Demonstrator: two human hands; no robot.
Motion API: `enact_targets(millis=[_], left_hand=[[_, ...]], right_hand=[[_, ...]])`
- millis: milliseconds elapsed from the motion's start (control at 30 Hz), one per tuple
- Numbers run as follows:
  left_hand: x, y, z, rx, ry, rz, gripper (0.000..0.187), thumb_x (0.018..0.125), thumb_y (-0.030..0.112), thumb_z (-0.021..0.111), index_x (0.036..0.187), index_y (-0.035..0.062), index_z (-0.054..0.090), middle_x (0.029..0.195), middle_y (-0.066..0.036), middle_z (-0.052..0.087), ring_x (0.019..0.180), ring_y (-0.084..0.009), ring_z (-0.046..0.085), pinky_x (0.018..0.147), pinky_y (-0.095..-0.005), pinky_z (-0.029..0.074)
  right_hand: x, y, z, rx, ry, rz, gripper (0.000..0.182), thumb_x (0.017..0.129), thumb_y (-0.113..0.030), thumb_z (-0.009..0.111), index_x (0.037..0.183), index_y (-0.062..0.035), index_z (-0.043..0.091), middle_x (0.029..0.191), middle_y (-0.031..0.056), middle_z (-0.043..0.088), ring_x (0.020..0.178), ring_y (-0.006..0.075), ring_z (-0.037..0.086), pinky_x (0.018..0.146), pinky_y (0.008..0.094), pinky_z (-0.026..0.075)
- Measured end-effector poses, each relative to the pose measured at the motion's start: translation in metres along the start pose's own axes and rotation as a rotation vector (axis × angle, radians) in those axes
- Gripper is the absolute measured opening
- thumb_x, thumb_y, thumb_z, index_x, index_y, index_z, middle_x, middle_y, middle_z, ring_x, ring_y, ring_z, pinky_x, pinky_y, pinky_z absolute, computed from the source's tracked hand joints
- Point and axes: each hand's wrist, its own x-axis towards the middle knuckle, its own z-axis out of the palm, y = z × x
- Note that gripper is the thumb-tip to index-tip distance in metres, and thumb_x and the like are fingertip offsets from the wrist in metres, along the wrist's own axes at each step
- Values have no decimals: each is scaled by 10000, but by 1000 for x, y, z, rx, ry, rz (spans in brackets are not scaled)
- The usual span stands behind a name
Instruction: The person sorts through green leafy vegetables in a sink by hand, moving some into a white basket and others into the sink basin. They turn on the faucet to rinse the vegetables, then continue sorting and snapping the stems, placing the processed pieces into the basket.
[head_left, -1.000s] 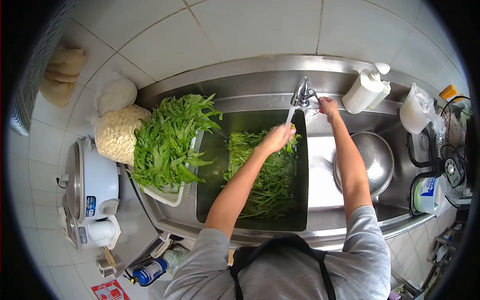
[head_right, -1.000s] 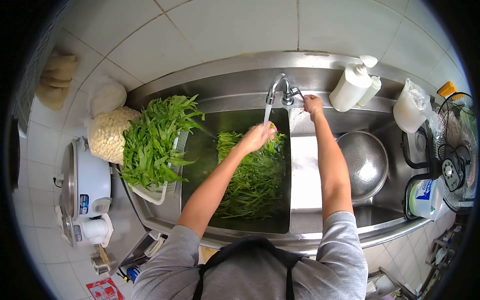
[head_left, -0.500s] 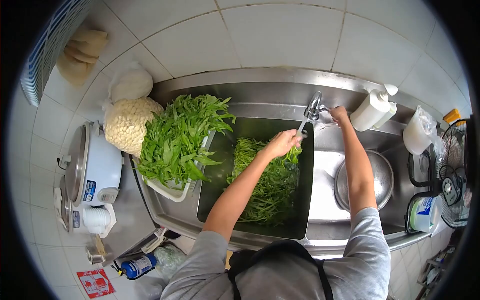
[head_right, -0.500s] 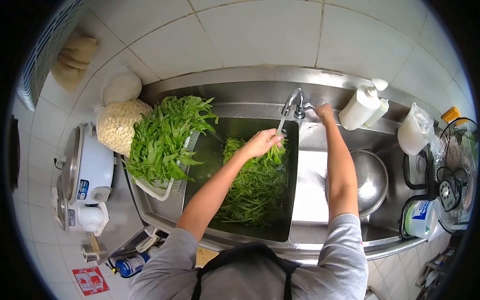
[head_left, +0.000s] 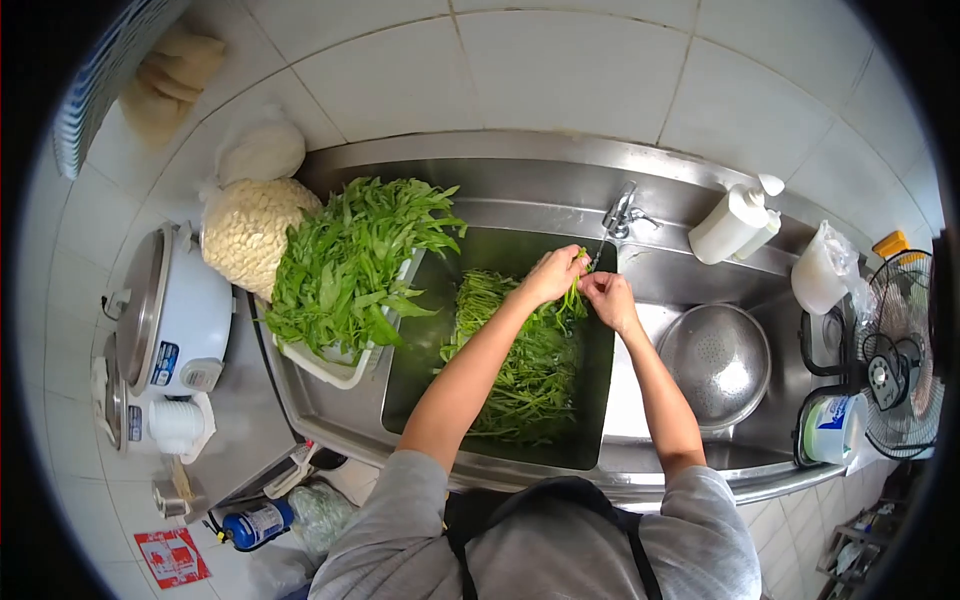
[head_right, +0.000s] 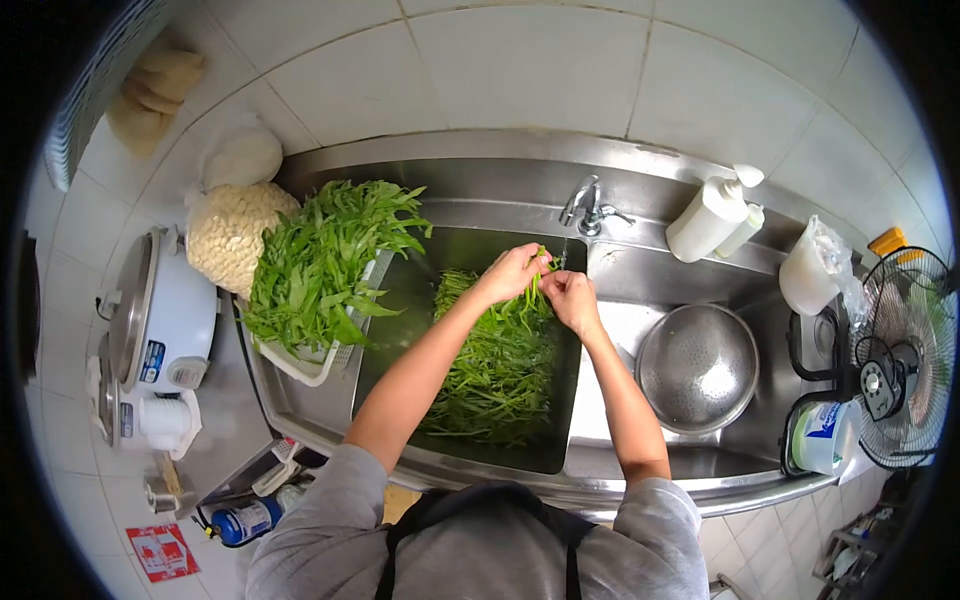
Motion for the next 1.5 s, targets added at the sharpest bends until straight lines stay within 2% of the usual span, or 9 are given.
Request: enact_targets(millis=[233, 333, 433, 533, 667, 833, 1000, 1133, 1500], left_hand=[[-36, -12, -12, 29, 186, 198, 289, 899, 264, 464, 944, -16, 521, 778, -202, 610, 681, -364, 585, 605, -414, 443], [-57, -5, -13, 130, 296, 118, 244, 900, 222, 461, 886, -20, 494, 747, -228, 590, 719, -424, 556, 599, -459, 425], [-77, -11, -22, 97, 317, 34, 206, 906, 183, 445, 855, -16, 463, 687, -238, 565, 671, -431, 545, 559, -465, 411], [-92, -23, -42, 93, 322, -20, 205, 911, 174, 439, 842, -19, 455, 641, -223, 545, 601, -406, 537, 531, -447, 406], [-110, -37, -48, 33, 384, -23, 261, 919, 213, 422, 842, -33, 462, 665, -197, 543, 598, -358, 542, 555, -430, 414], [-127, -32, -50, -465, 655, -157, 330, 932, 302, 386, 871, -1, 501, 768, -102, 544, 680, -217, 532, 621, -335, 443], [-170, -32, -109, -1108, 856, -184, 297, 933, 309, 381, 859, 53, 512, 788, -26, 525, 682, -110, 486, 575, -251, 414], [-229, -46, -174, -871, 987, -197, 576, 902, 490, 290, 1150, -22, 382, 1163, -174, 406, 1116, -262, 383, 948, -416, 293], [-319, -105, -231, -707, 1223, -299, 655, 903, 484, 356, 1310, -20, 256, 1289, -178, 341, 1213, -246, 322, 1014, -395, 229]], right_hand=[[-11, -19, 16, -166, 5, -340, 132, 726, -120, 599, 752, 1, 645, 637, 153, 610, 553, 199, 600, 561, 312, 460], [-14, -18, 38, 144, 206, 263, 189, 720, -165, 577, 714, 12, 642, 585, 90, 597, 480, 130, 536, 479, 315, 446], [-35, -6, 50, 537, 201, 344, 205, 725, -167, 584, 619, 4, 621, 537, 29, 563, 474, 108, 506, 462, 246, 414], [-79, 29, 52, -260, -463, 227, 245, 688, -231, 668, 839, -38, 669, 926, 175, 624, 887, 287, 594, 784, 354, 468], [-99, -45, 53, -453, -18, -198, 600, 726, -320, 672, 1234, -72, 470, 1382, 213, 258, 1286, 430, 160, 1047, 448, 175], [-76, -102, 100, -281, -177, -583, 747, 768, -239, 629, 1362, -43, 221, 1364, 210, 292, 1243, 373, 295, 1001, 439, 271], [-56, -174, 127, -235, -342, -655, 694, 715, -73, 592, 1345, -107, 301, 902, 158, 514, 825, 344, 528, 741, 423, 430], [-32, -242, 150, -471, -480, -1035, 628, 693, -36, 575, 1284, -167, 407, 796, 140, 510, 739, 316, 538, 682, 392, 458], [-57, -294, 309, -1452, -1030, -1082, 446, 751, -151, 606, 1187, -188, 520, 1033, 89, 598, 984, 258, 560, 857, 349, 415]])
